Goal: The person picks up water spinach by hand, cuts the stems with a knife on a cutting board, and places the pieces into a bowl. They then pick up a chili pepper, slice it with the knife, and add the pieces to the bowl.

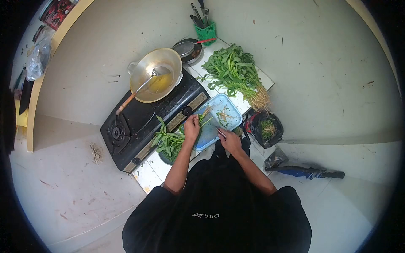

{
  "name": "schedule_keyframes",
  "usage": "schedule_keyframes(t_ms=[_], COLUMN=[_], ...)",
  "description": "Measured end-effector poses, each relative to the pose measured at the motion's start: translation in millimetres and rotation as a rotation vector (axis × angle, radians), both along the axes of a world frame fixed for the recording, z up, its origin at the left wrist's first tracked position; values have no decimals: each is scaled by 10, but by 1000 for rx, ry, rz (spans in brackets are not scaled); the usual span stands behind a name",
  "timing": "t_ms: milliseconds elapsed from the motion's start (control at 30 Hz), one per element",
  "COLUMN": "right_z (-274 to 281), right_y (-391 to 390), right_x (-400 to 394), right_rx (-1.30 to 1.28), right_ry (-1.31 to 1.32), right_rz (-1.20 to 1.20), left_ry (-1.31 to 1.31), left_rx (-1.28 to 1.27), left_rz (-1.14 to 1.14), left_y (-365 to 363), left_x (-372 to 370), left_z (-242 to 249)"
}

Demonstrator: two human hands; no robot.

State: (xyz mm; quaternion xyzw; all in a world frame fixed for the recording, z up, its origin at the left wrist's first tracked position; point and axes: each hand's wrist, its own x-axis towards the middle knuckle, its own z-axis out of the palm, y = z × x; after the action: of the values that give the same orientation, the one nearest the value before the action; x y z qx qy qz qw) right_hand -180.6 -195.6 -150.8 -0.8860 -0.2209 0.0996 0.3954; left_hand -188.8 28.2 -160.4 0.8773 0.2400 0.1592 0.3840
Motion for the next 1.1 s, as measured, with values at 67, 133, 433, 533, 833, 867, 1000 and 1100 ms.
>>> schedule_keyframes(t_ms=[67, 133, 433, 533, 833, 867, 1000, 1100], right_z=[-20, 5, 64, 67, 75, 54, 115, 157], right_y=[-15, -17, -107, -47, 116, 133, 186, 216], right_x=[1, -17, -69, -8, 110, 108, 123, 132], right_rx=[4, 8, 61, -8, -147, -123, -132, -156], right_ry=[21, 42, 17, -12, -32, -64, -67, -67], right_rz=[11, 26, 5, 40, 73, 59, 42, 53], left_ry=[-41, -160, 67, -40, 324, 322, 368, 301], left_rx=[-54, -483, -714, -969, -846, -846, -625, -416], left_rz=[-27, 53, -45, -32, 81, 84, 46, 24], left_y=[14, 40, 201, 245, 320, 314, 239, 189], left_x=[13, 54, -6, -31, -143, -149, -142, -134], left_z=[-96, -143, -226, -231, 22, 20, 12, -36])
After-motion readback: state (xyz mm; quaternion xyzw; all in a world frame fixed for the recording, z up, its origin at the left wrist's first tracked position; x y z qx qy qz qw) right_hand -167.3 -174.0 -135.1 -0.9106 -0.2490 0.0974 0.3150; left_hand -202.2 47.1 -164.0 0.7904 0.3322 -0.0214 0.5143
